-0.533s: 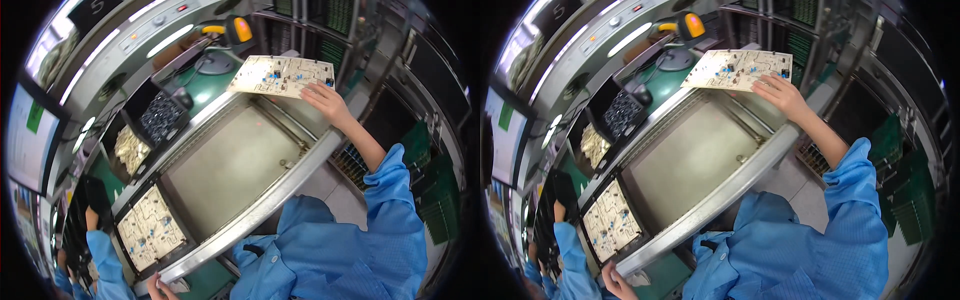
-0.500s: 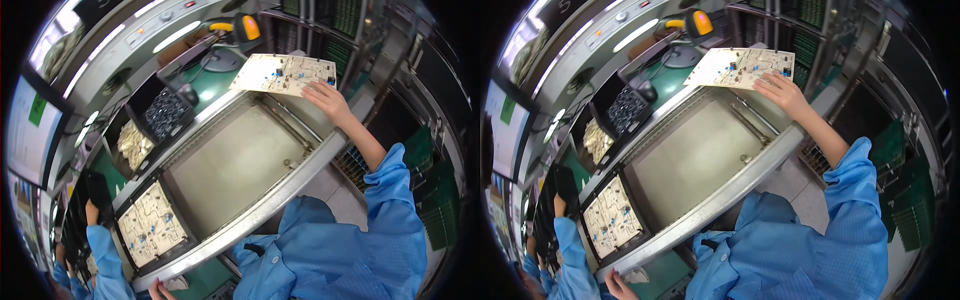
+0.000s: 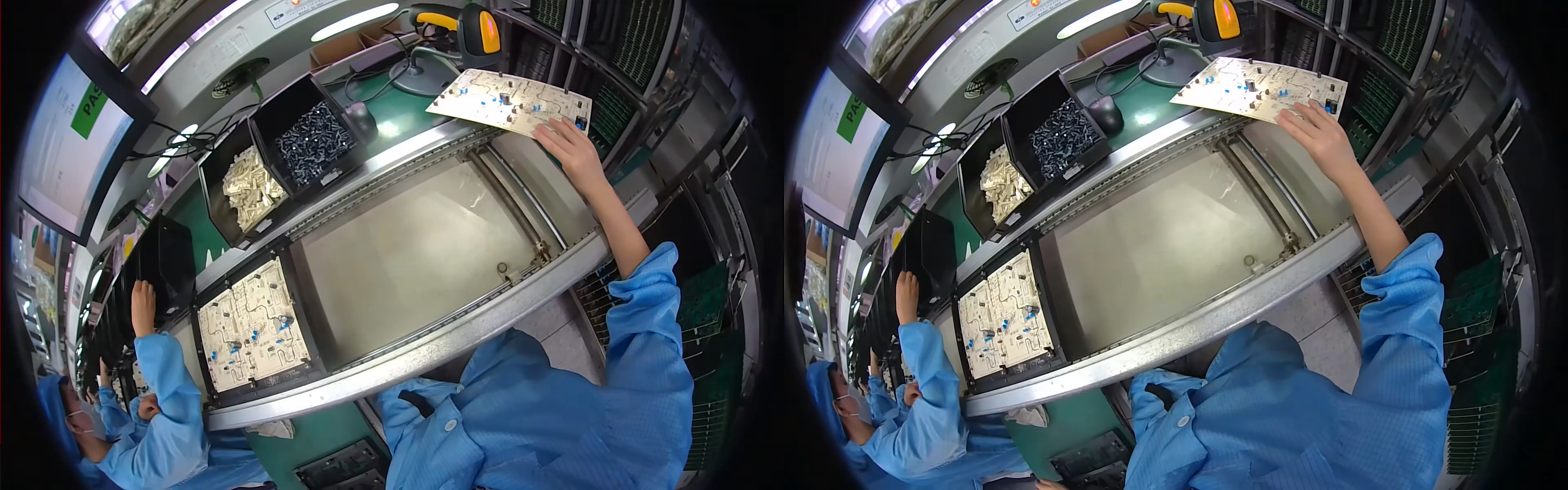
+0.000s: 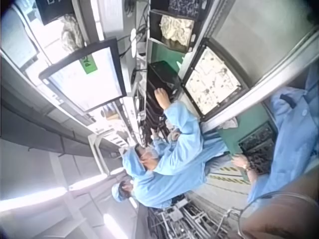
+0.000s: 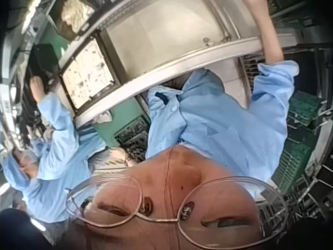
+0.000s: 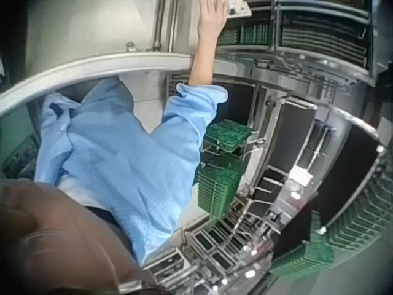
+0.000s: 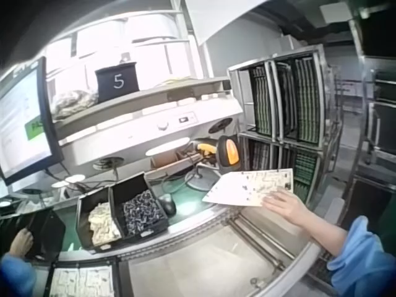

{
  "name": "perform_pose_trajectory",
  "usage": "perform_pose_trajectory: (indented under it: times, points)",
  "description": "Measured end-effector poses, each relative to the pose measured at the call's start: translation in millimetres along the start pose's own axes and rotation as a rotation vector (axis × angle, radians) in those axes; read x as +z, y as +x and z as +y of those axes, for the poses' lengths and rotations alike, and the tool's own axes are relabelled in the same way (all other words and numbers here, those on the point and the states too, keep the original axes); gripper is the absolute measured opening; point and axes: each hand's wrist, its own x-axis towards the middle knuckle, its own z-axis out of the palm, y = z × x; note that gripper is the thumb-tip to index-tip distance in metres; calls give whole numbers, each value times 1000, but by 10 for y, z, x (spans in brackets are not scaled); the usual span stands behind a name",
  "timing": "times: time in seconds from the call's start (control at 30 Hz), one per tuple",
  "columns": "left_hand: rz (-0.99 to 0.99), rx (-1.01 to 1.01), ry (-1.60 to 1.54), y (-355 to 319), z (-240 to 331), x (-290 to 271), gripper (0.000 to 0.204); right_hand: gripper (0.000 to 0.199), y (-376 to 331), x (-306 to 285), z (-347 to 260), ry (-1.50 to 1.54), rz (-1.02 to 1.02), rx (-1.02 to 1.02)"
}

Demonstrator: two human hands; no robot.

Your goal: The person assembles electronic components onto printed circuit boards by hand, taking components from trays and placing them onto the boards on a conveyor belt.

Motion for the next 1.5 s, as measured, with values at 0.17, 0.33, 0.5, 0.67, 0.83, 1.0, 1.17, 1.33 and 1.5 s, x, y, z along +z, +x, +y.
perform_pose_trajectory:
  times: [0.17, 0.33, 0.5, 0.67, 0.83, 1.0, 1.17, 1.33, 1.5]
  points:
    - [-21, -102, 211, 228, -440, 0, 29, 41, -231, -10, 74, -33, -13, 56]
    - [-34, -175, 121, -96, -905, 39, 28, 39, -58, 23, -38, 31, 59, 4]
    - [-97, -160, -134, 24, -954, 127, 24, 38, -91, -56, -37, 37, 34, 10]
    - [330, 334, -45, 151, 118, -508, 26, 36, -153, -86, -99, 98, 13, -26]
    - [224, 296, -203, 292, 1795, -985, 13, 51, -315, -554, -260, 180, -122, -23]
    - [401, 624, -136, 394, 2245, -1304, 21, 42, -432, -874, -500, 160, -81, -243]
    - [554, 884, -293, 231, 3049, -1540, 36, 31, -472, -1119, -540, 123, 25, -224]
    - [458, 1180, -575, -112, 4184, -1474, 39, 29, -823, -1014, -3, 139, 91, -154]
    - [292, 1195, -855, -354, 5452, -1034, 30, 30, -1121, -1026, 351, 115, 148, -124]
